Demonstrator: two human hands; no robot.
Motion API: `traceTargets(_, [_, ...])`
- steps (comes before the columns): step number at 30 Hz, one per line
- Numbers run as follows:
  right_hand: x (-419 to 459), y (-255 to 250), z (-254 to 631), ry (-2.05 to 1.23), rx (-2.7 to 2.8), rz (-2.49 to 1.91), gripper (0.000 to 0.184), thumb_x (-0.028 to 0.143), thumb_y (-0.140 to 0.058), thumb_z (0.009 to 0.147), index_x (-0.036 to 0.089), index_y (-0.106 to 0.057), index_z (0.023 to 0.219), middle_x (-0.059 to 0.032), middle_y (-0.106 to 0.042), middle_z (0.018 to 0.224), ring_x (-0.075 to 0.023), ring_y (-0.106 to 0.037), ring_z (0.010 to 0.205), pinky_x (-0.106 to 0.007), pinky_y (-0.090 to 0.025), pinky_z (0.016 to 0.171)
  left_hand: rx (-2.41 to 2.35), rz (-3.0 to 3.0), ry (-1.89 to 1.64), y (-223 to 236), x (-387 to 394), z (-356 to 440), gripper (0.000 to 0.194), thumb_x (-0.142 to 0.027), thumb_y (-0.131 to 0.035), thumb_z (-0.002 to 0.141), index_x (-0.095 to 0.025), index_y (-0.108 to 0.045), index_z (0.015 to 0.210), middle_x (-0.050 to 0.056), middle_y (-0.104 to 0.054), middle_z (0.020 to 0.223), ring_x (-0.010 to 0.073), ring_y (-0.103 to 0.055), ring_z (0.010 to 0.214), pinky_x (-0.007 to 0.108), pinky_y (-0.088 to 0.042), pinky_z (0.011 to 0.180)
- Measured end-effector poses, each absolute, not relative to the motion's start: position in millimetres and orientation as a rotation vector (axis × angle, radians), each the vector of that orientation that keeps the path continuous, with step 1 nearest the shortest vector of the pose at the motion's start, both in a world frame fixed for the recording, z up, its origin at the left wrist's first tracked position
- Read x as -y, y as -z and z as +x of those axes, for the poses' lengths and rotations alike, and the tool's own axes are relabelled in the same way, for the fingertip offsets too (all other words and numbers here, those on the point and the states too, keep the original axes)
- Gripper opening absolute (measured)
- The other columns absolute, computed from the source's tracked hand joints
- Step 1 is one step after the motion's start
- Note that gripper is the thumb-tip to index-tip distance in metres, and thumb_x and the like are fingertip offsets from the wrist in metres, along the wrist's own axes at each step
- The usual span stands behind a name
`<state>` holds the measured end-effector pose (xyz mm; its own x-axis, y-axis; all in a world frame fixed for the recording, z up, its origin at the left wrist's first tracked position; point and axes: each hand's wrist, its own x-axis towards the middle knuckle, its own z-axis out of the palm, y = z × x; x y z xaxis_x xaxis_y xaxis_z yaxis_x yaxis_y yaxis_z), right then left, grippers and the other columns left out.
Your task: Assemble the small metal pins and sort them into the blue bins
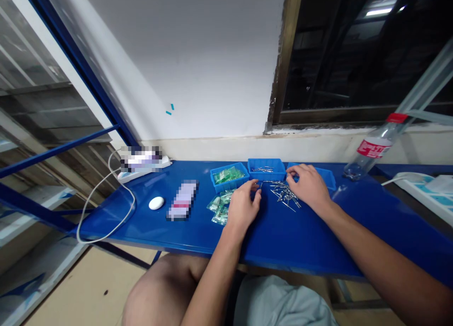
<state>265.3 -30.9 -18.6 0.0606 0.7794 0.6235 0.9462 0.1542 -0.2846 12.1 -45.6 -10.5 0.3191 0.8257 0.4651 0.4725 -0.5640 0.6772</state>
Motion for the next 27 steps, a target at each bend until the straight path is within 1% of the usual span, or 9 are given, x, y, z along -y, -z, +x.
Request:
traceTargets(2, [29.7,21.1,268.5,0.298,1.761,-1.703,0.014,0.028,-0.058,0.093,0.022,-0.071,0.091,-0.0081,-0.075,0.089,-0.0305,-0.063,0.088,-0.045,-0.048,0.085,-1.159,2.184,-1.139,10.5,46.0,11.8,0.034,-0.019,-0.062,0.099,-0.022,-0.066,0.133,0.009,-0.078,0.12,0.0255,-0.076,0.111,0.042,-0.061,0.101])
traceTargets(5, [29.8,22.3,268.6,0.299,1.758,-1.723,0.015,0.032,-0.059,0.095,0.023,-0.071,0.092,-0.0073,-0.076,0.087,-0.0309,-0.062,0.088,-0.043,-0.046,0.081,-1.17,2.192,-1.141,10.4,46.1,11.4,0.033,-0.02,-0.061,0.1,-0.022,-0.066,0.133,0.009,-0.078,0.121,0.0258,-0.075,0.111,0.042,-0.06,0.101])
traceTargets(10, [32.3,19.9,267.7,0.372,1.733,-1.775,0.019,0.038,-0.06,0.096,0.023,-0.071,0.097,-0.0103,-0.076,0.094,-0.034,-0.06,0.093,-0.047,-0.046,0.082,-1.187,2.202,-1.133,10.6,46.3,10.7,0.032,-0.022,-0.06,0.101,-0.022,-0.066,0.132,0.008,-0.079,0.12,0.0261,-0.075,0.11,0.04,-0.061,0.098])
traceTargets(14, [38.3,14.8,253.3,0.381,1.785,-1.625,0.019,0.035,-0.058,0.099,0.023,-0.073,0.101,-0.0129,-0.074,0.106,-0.0378,-0.059,0.11,-0.055,-0.047,0.094,-1.195,2.196,-1.175,8.9,47.4,11.0,0.03,-0.025,-0.06,0.102,-0.023,-0.067,0.132,0.008,-0.079,0.12,0.0254,-0.075,0.109,0.04,-0.06,0.099])
traceTargets(17, [47.4,13.7,226.5,0.151,1.97,-1.319,0.017,0.028,-0.059,0.1,0.025,-0.073,0.108,-0.0114,-0.073,0.109,-0.034,-0.061,0.113,-0.054,-0.05,0.102,-1.204,2.172,-1.238,4.1,49.4,11.0,0.026,-0.03,-0.056,0.106,-0.023,-0.069,0.126,0.008,-0.078,0.121,0.0247,-0.074,0.11,0.038,-0.059,0.101])
traceTargets(19, [55.7,14.8,205.1,-0.034,2.148,-1.097,0.026,0.021,-0.061,0.096,0.026,-0.072,0.119,-0.0106,-0.072,0.122,-0.033,-0.059,0.123,-0.055,-0.05,0.108,-1.212,2.151,-1.279,-0.4,51.4,10.4,0.025,-0.033,-0.052,0.108,-0.023,-0.071,0.122,0.008,-0.077,0.122,0.0246,-0.073,0.113,0.037,-0.058,0.102])
traceTargets(22, [68.7,15.5,178.3,-0.192,2.371,-0.868,0.043,0.021,-0.068,0.092,0.025,-0.069,0.134,-0.011,-0.064,0.144,-0.034,-0.049,0.143,-0.057,-0.042,0.121,-1.216,2.132,-1.335,-6.6,54.9,8.8,0.028,-0.033,-0.047,0.11,-0.023,-0.071,0.118,0.007,-0.077,0.12,0.0242,-0.072,0.114,0.037,-0.056,0.104])
traceTargets(24, [75.2,14.1,167.3,-0.256,2.459,-0.803,0.043,0.023,-0.07,0.093,0.026,-0.07,0.135,-0.0094,-0.065,0.145,-0.0327,-0.05,0.143,-0.054,-0.039,0.124,-1.219,2.136,-1.353,-9.1,56.6,8.1,0.029,-0.033,-0.045,0.111,-0.023,-0.071,0.116,0.007,-0.077,0.119,0.024,-0.071,0.114,0.037,-0.055,0.104])
traceTargets(27, [78.7,11.8,160.9,-0.314,2.522,-0.799,0.041,0.022,-0.069,0.094,0.025,-0.071,0.135,-0.0087,-0.068,0.142,-0.0316,-0.052,0.142,-0.05,-0.04,0.125,-1.214,2.156,-1.349,-10.0,57.6,7.9,0.03,-0.033,-0.044,0.111,-0.024,-0.071,0.115,0.007,-0.077,0.118,0.0242,-0.071,0.114,0.037,-0.054,0.104])
